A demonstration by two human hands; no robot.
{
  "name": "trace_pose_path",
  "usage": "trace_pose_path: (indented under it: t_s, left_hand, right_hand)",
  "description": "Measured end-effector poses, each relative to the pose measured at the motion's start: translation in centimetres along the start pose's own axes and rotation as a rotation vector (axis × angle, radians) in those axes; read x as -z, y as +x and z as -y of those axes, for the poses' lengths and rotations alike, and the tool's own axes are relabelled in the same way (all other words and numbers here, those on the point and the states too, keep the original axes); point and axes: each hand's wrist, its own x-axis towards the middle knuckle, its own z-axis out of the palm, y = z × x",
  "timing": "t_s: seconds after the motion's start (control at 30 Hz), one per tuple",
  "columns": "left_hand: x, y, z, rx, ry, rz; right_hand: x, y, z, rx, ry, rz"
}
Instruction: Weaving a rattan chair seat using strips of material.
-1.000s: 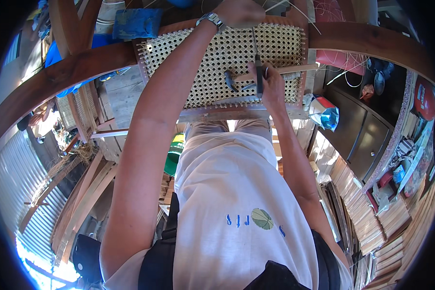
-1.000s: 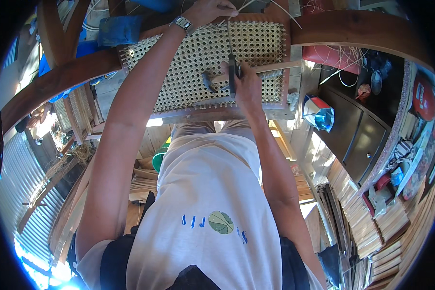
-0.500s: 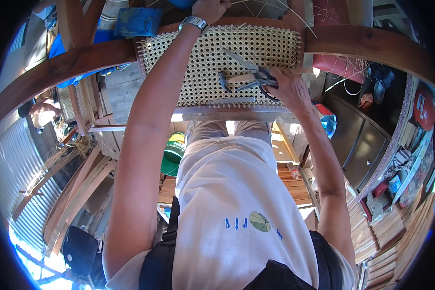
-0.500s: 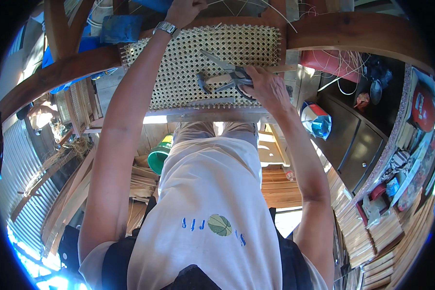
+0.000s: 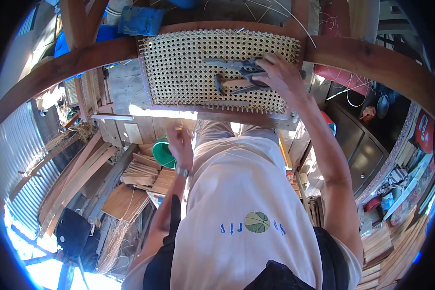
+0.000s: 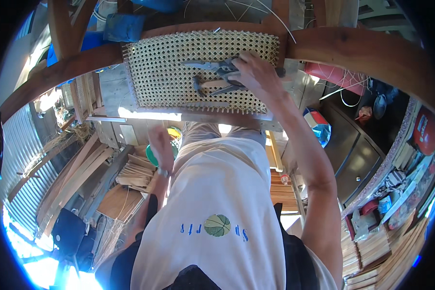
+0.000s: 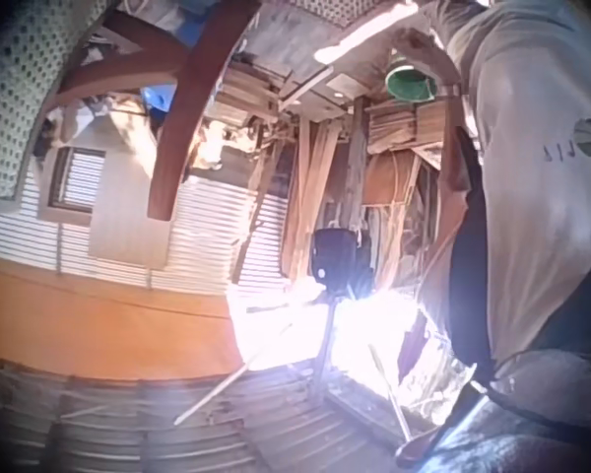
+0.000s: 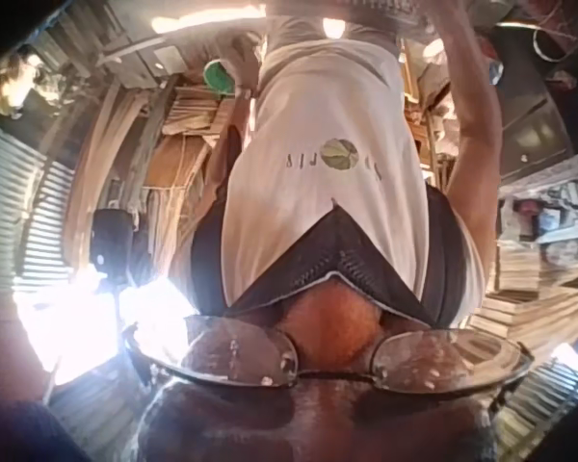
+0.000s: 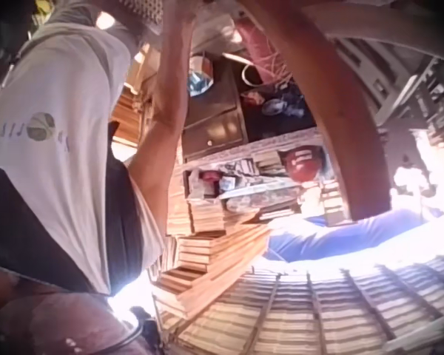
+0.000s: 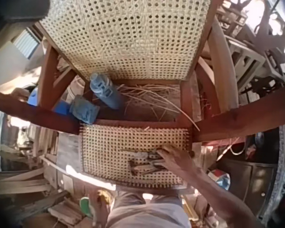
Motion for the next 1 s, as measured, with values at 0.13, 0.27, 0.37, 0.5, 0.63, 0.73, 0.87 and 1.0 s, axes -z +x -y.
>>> trace_pose_path:
  t_s: [0.13,0.27,0.37,0.5,0.63,0.73,0.87,1.0]
  left_hand:
    - [0.8,-4.0,3.5,0.096,0.307,0.226]
    - [-3.6,-4.1,7.5,-0.065,0.478,0.601]
    - [-6.5,-4.7,6.5,-0.294,0.84,0.584]
    - [-7.5,-1.0,-5.5,-0.354,0.265,0.592]
    - [-10.8,6.4,-14.0,-0.464,0.151,0.273]
    - [-15.0,13.2,-13.9,-0.721,0.166,0.06]
    - [-19.0,17.5,-14.3,-1.037,0.199,-0.065]
    - [-19.1,18.2,-13.9,-0.982,0.313,-0.044]
  right_hand:
    - [0.7,2.1,0.2,-0.206,0.14,0.131]
    - [-0.2,5.8,-1.5,-0.262,0.19,-0.115]
    - [-0.8,8.7,-2.2,-0.258,0.359,-0.066]
    - [-0.2,10.7,-3.7,-0.455,0.387,0.13]
    - [-1.7,10.6,-5.3,-0.163,0.643,0.039]
    - [-0.9,12.2,-3.9,-0.202,0.544,0.095]
    - [-1.5,10.9,-5.4,-0.005,0.672,-0.089]
    - [-0.5,13.2,-4.4,-0.538,0.212,0.358]
